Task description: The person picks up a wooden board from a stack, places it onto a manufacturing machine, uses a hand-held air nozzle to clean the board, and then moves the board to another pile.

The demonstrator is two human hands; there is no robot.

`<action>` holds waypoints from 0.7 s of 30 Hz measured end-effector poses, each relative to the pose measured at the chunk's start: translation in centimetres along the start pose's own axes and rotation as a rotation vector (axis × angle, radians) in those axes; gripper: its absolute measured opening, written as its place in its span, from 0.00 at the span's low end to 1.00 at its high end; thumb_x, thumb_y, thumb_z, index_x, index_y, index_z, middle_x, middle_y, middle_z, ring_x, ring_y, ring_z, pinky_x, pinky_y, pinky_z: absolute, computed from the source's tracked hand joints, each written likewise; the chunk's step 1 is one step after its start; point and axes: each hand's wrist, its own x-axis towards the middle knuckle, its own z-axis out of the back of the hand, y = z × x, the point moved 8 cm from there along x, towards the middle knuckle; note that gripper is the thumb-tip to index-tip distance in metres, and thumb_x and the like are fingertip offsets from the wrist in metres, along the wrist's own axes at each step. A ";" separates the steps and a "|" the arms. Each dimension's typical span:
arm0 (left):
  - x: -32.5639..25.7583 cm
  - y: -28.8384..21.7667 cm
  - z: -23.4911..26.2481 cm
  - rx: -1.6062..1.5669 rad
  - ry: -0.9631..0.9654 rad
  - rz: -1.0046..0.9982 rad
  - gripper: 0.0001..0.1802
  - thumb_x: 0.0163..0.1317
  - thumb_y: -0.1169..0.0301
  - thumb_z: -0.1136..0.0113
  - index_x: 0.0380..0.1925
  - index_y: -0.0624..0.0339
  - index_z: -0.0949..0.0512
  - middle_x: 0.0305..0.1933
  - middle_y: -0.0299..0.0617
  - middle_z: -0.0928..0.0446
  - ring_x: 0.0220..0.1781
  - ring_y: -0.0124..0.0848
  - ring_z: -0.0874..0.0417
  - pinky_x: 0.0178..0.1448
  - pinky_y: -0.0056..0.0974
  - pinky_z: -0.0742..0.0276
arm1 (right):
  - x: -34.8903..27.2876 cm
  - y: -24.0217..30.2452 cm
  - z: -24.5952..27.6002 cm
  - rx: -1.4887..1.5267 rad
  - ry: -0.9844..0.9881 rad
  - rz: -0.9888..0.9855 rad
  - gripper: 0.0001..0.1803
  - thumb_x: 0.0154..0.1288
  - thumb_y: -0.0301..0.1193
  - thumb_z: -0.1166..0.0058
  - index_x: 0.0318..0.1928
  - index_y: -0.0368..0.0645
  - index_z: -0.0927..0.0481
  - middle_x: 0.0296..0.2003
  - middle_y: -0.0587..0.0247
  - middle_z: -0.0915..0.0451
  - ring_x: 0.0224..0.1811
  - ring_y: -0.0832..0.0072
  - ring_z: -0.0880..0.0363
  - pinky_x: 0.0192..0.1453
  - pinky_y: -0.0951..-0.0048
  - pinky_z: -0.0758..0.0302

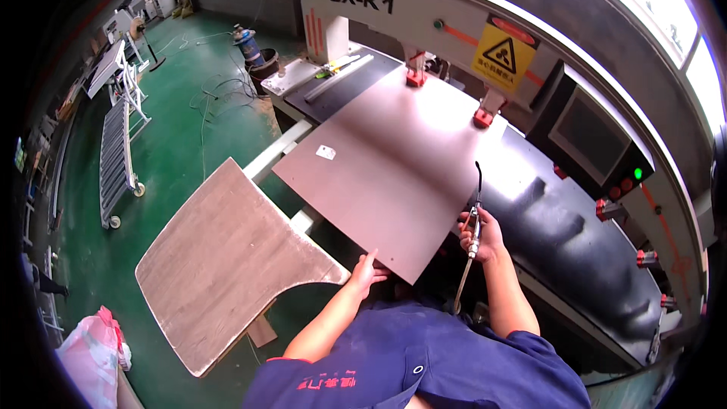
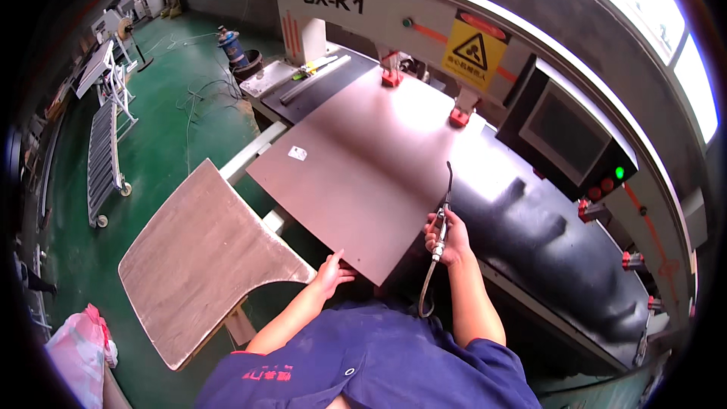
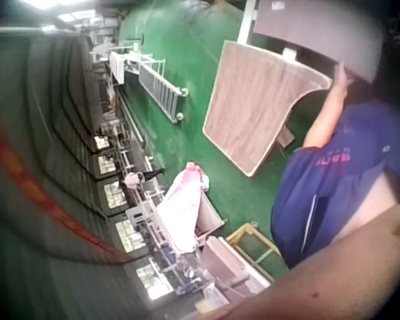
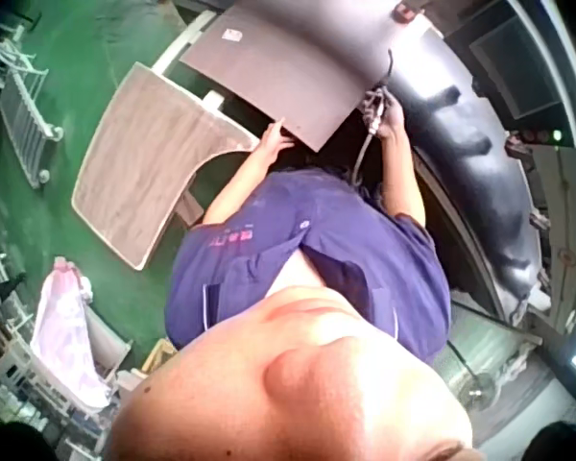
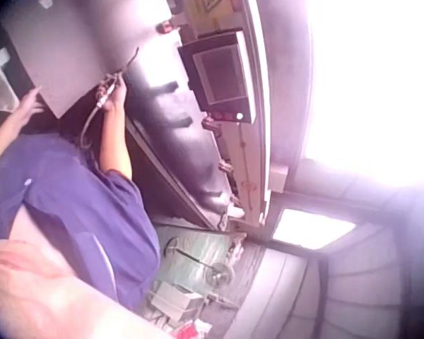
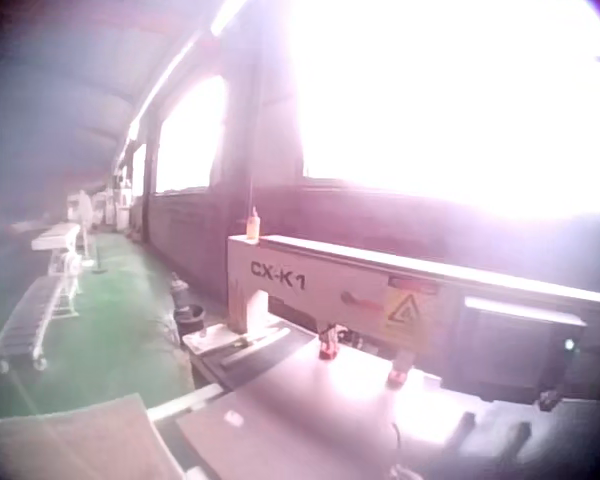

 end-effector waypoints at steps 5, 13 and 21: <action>-3.5 1.6 -2.4 0.098 0.070 0.141 0.30 0.68 0.50 0.55 0.57 0.66 0.40 0.53 0.56 0.29 0.49 0.44 0.22 0.50 0.45 0.24 | -2.3 -0.7 -1.5 -0.160 0.070 0.095 0.20 0.69 0.49 0.61 0.42 0.46 0.27 0.25 0.56 0.24 0.15 0.74 0.35 0.16 0.77 0.38; -9.5 -0.5 -10.0 0.175 0.454 0.075 0.21 0.71 0.54 0.57 0.49 0.61 0.29 0.43 0.44 0.22 0.45 0.33 0.21 0.50 0.38 0.26 | -2.5 -6.0 -6.1 -0.229 0.202 0.043 0.19 0.68 0.51 0.59 0.37 0.49 0.27 0.28 0.58 0.22 0.21 0.68 0.25 0.26 0.68 0.27; -14.3 -5.9 -13.8 0.203 0.503 -0.298 0.21 0.73 0.55 0.59 0.47 0.62 0.29 0.18 0.32 0.32 0.22 0.23 0.30 0.42 0.32 0.28 | -8.6 -6.9 -13.5 -0.456 0.309 0.218 0.15 0.66 0.42 0.51 0.41 0.42 0.30 0.29 0.58 0.24 0.23 0.72 0.23 0.25 0.72 0.25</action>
